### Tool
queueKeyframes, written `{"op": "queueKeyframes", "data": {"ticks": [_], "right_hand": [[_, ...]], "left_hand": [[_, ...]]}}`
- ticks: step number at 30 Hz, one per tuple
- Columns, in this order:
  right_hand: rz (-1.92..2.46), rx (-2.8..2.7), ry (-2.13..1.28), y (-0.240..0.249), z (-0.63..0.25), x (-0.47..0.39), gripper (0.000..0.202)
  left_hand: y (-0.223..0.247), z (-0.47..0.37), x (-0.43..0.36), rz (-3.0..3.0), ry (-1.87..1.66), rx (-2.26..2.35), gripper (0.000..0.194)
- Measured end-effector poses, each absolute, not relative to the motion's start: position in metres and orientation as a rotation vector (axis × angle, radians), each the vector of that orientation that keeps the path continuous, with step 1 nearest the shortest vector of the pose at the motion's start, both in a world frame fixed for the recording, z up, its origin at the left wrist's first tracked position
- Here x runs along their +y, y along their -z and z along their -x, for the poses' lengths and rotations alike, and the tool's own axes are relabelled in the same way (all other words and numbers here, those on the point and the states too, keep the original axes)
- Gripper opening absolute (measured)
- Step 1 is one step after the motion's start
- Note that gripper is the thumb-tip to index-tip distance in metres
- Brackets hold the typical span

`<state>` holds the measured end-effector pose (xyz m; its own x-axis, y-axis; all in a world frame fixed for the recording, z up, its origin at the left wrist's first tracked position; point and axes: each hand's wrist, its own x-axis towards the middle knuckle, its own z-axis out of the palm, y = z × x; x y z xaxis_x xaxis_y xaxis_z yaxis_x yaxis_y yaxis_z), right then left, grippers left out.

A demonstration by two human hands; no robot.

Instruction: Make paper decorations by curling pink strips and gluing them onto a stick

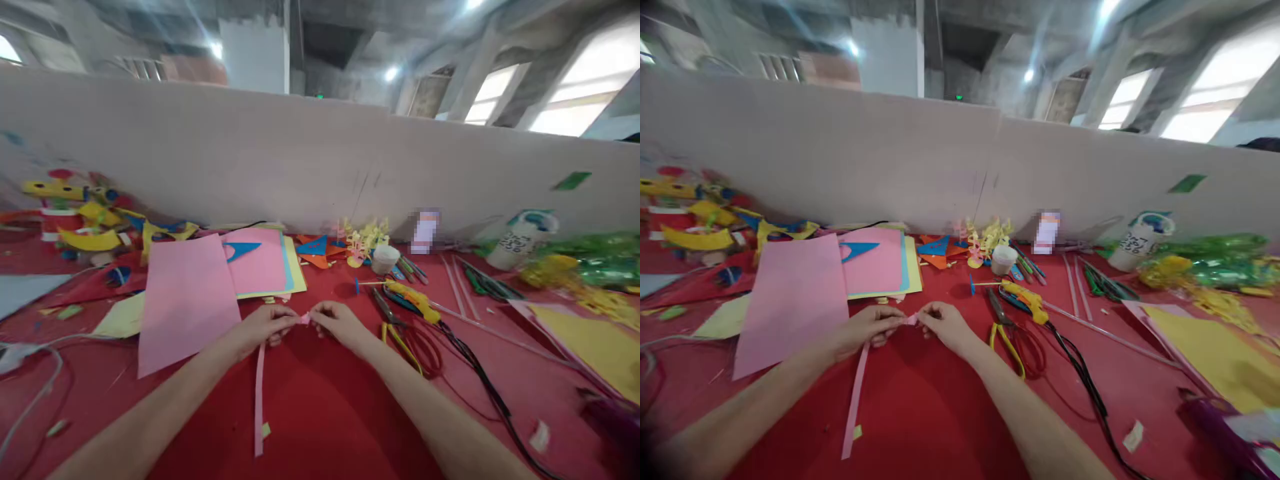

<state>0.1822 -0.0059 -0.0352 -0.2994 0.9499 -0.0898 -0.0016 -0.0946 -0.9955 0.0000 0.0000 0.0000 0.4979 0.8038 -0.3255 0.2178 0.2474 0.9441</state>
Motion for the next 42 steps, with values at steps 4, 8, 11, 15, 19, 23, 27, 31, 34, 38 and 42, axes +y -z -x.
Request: {"op": "queueKeyframes", "data": {"ticks": [4,8,11,15,19,23,27,31,34,38,42], "right_hand": [[1.127,-1.402,-1.407,0.0367,-0.1792,-0.0076,0.025],[1.175,-1.441,-1.359,0.0374,-0.1782,-0.0095,0.024],[1.165,-1.459,-1.358,0.0372,-0.1782,-0.0104,0.024],[1.123,-1.476,-1.353,0.0365,-0.1774,-0.0119,0.027],[1.112,-1.505,-1.338,0.0349,-0.1762,-0.0139,0.028],[1.125,-1.517,-1.334,0.0344,-0.1761,-0.0143,0.027],[1.125,-1.506,-1.357,0.0339,-0.1768,-0.0132,0.028],[1.106,-1.494,-1.406,0.033,-0.1773,-0.0123,0.028],[1.118,-1.5,-1.384,0.0341,-0.1767,-0.0124,0.026],[1.131,-1.497,-1.338,0.0366,-0.1743,-0.0135,0.023],[1.162,-1.506,-1.31,0.037,-0.1721,-0.0155,0.021]], "left_hand": [[0.0003,0.0006,0.0019,-1.289,-0.496,0.995,0.027],[-0.0008,0.0013,0.0018,-1.312,-0.459,0.984,0.025],[-0.0034,0.0014,0.0009,-1.344,-0.442,0.959,0.025],[-0.0061,-0.0005,-0.0008,-1.338,-0.461,1.019,0.031],[-0.0038,-0.0019,-0.0017,-1.382,-0.481,1.035,0.03],[0.0001,-0.0022,-0.0011,-1.384,-0.496,1.019,0.027],[0.002,-0.0026,-0.0008,-1.318,-0.501,1.039,0.028],[0.002,-0.0021,-0.0011,-1.338,-0.497,1.043,0.029],[0.0005,-0.0006,-0.0014,-1.483,-0.469,1.048,0.029],[-0.0024,0.0011,-0.002,-1.61,-0.441,1.022,0.029],[-0.005,0.001,-0.0019,-1.623,-0.429,0.995,0.024]]}}
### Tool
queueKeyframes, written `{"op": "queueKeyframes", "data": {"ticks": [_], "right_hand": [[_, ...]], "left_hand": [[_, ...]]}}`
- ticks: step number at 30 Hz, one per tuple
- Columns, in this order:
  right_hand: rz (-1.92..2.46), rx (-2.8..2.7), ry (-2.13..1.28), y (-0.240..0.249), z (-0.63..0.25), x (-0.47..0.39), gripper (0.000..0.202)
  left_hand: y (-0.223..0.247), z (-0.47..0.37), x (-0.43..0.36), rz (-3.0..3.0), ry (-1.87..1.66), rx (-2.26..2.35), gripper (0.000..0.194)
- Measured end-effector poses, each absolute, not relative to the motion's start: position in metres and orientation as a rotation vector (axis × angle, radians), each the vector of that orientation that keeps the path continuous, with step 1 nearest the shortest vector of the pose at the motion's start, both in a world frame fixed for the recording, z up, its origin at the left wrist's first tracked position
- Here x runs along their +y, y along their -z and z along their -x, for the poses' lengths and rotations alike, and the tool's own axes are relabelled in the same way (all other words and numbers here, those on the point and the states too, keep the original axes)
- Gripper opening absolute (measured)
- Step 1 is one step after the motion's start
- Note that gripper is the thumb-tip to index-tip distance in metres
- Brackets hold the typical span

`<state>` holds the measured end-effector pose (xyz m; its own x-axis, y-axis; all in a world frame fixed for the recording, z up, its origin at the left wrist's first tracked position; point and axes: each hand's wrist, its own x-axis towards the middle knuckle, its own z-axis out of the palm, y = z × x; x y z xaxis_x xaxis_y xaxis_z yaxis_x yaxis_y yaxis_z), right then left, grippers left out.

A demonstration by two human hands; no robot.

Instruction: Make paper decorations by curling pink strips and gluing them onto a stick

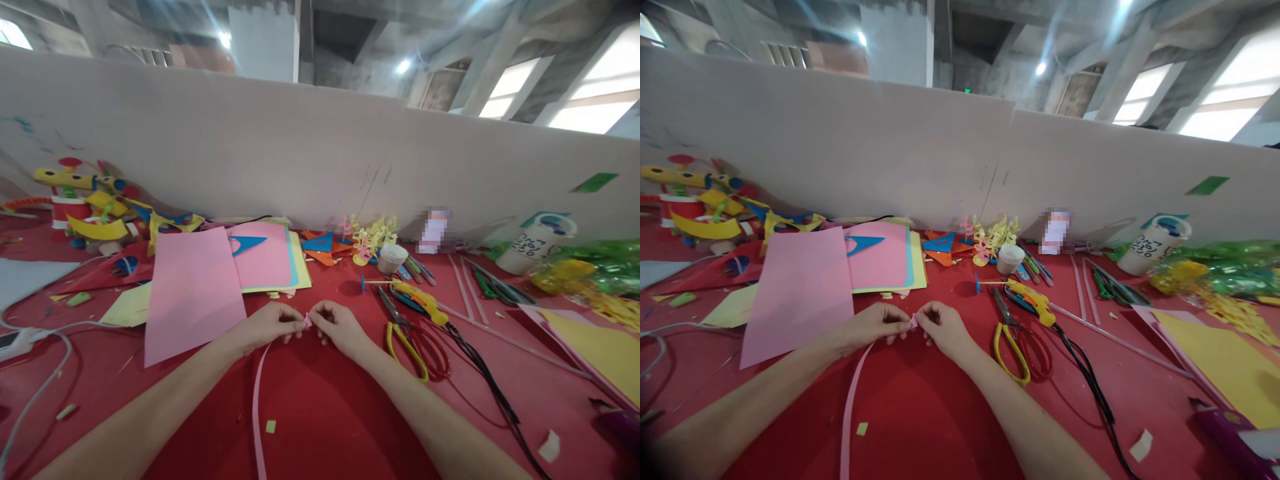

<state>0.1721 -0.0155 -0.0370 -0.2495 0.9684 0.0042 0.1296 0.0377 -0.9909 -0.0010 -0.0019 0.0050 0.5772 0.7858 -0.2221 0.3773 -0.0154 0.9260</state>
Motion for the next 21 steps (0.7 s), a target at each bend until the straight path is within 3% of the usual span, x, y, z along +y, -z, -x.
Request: {"op": "queueKeyframes", "data": {"ticks": [21], "right_hand": [[1.136,-1.488,-1.297,0.0361,-0.1709,-0.0177,0.026]], "left_hand": [[0.0001,-0.0028,-0.004,-1.466,-0.492,1.032,0.029]]}}
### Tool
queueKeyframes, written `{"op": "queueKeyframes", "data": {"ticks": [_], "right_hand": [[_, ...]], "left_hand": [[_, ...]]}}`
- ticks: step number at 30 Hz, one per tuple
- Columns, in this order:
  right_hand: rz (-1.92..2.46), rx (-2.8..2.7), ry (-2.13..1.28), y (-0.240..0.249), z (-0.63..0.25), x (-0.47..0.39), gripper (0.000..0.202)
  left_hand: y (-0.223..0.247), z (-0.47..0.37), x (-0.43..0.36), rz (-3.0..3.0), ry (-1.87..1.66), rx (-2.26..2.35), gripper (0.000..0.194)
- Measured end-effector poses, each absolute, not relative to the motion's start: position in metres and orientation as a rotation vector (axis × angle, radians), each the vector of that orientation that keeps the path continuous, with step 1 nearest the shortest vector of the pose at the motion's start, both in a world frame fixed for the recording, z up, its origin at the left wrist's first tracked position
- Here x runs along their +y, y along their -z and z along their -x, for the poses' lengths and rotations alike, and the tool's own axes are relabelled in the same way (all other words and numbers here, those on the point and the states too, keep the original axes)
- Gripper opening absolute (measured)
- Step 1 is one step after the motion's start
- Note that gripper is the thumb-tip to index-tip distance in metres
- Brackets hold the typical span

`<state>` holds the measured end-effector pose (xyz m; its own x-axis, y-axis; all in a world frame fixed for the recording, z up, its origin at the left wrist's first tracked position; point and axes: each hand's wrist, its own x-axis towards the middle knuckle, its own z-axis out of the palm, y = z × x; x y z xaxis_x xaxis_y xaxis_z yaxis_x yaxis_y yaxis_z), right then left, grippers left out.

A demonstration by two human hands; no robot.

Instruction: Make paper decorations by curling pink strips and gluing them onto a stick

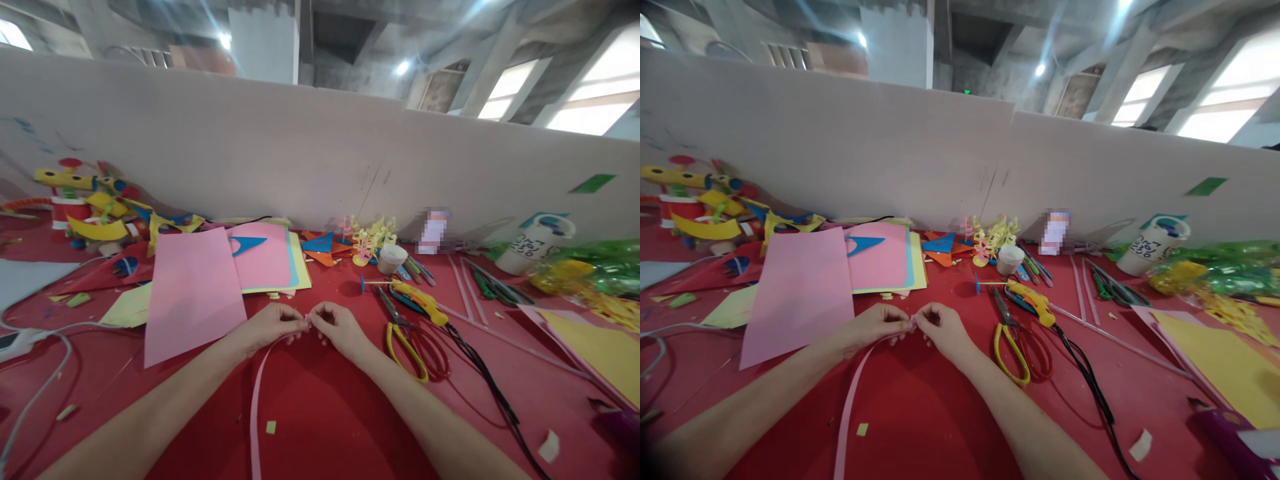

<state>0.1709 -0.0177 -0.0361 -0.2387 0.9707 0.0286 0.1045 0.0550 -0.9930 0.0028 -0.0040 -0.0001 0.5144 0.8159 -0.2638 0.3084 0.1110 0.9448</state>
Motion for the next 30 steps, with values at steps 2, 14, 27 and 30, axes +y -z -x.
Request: {"op": "queueKeyframes", "data": {"ticks": [2,14,27,30], "right_hand": [[1.123,-1.477,-1.32,0.0361,-0.1716,-0.0169,0.029],[1.13,-1.466,-1.387,0.0349,-0.1743,-0.0134,0.039],[1.139,-1.447,-1.421,0.0343,-0.174,-0.0137,0.042],[1.142,-1.442,-1.42,0.0352,-0.1738,-0.0133,0.042]], "left_hand": [[-0.0009,-0.0025,-0.0043,-1.472,-0.481,1.028,0.03],[-0.0028,-0.0019,-0.0037,-1.425,-0.502,1.027,0.027],[-0.0071,-0.004,-0.0027,-1.266,-0.486,1.037,0.03],[-0.0069,-0.0028,-0.0024,-1.261,-0.488,1.004,0.031]]}}
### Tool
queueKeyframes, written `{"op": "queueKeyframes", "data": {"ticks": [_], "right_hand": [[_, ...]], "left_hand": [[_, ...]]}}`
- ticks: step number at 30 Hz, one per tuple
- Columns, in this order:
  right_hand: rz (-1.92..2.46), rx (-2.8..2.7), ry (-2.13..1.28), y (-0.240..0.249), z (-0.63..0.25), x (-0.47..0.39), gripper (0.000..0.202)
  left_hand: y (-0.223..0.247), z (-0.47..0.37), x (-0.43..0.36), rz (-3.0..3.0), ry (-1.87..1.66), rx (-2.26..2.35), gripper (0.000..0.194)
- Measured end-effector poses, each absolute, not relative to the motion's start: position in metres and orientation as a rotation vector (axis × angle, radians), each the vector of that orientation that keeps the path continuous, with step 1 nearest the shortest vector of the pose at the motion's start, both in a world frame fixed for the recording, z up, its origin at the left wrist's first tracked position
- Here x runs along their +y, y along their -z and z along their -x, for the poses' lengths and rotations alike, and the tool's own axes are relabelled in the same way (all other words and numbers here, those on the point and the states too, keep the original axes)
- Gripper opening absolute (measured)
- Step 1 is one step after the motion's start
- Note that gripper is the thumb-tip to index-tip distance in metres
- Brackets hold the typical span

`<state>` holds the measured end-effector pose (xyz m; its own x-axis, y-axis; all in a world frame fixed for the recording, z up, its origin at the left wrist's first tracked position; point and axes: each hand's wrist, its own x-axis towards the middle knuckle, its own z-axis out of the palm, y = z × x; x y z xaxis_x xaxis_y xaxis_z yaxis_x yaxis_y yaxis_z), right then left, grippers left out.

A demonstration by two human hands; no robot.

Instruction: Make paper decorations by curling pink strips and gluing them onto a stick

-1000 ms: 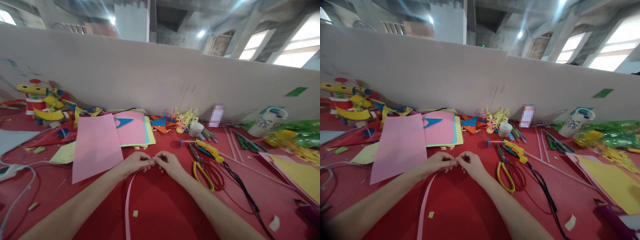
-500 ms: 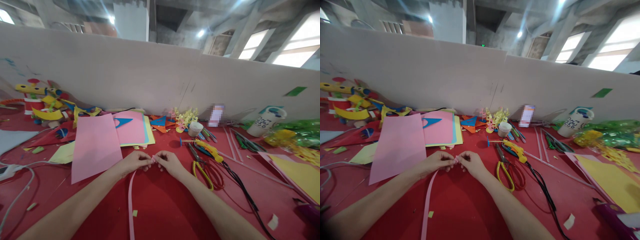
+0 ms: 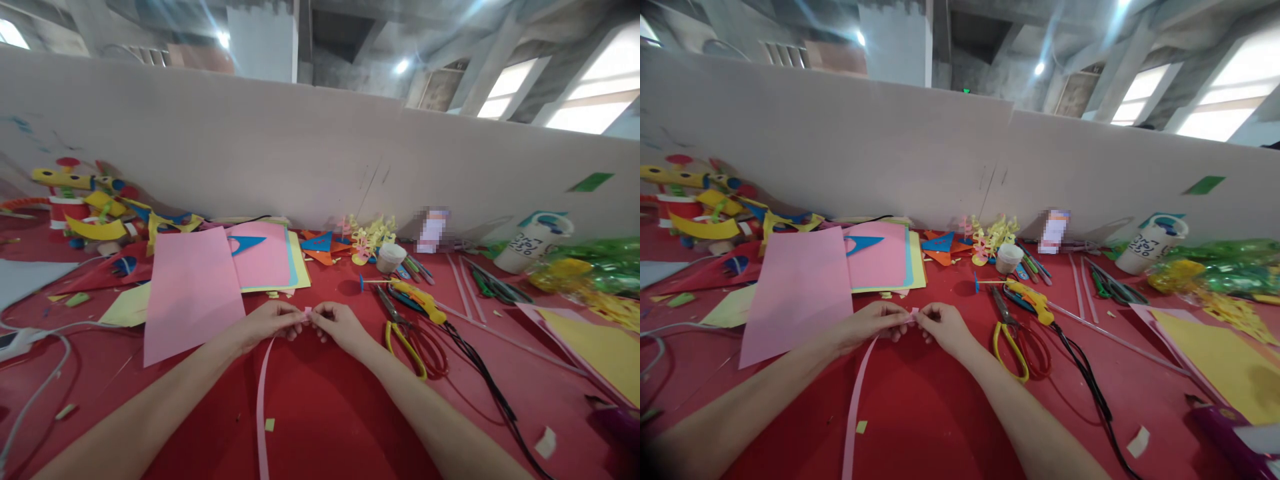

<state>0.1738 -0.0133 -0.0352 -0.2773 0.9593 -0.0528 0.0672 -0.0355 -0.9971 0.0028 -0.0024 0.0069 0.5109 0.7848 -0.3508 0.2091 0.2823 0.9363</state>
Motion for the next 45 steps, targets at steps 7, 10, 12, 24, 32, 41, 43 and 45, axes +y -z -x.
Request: {"op": "queueKeyframes", "data": {"ticks": [7,10,12,24,32,41,43,45], "right_hand": [[1.13,-1.475,-1.414,0.032,-0.173,-0.016,0.041],[1.124,-1.514,-1.41,0.031,-0.174,-0.017,0.04],[1.119,-1.535,-1.403,0.031,-0.175,-0.017,0.039],[1.097,-1.488,-1.382,0.033,-0.176,-0.016,0.036],[1.047,-1.478,-1.37,0.036,-0.176,-0.015,0.033],[1.034,-1.455,-1.357,0.036,-0.175,-0.017,0.031],[1.024,-1.453,-1.36,0.035,-0.175,-0.017,0.03],[1.009,-1.454,-1.364,0.035,-0.175,-0.017,0.029]], "left_hand": [[0.0,-0.003,-0.002,-1.273,-0.519,1.041,0.021],[-0.001,-0.003,-0.002,-1.263,-0.539,1.069,0.018],[-0.002,-0.002,-0.002,-1.274,-0.54,1.066,0.019],[0.001,0.0,-0.003,-1.255,-0.584,1.047,0.026],[0.0,-0.001,-0.004,-1.34,-0.62,1.015,0.023],[0.01,-0.004,-0.003,-1.321,-0.717,1.097,0.019],[0.009,-0.005,-0.004,-1.333,-0.697,1.072,0.019],[0.009,-0.004,-0.003,-1.35,-0.681,1.045,0.02]]}}
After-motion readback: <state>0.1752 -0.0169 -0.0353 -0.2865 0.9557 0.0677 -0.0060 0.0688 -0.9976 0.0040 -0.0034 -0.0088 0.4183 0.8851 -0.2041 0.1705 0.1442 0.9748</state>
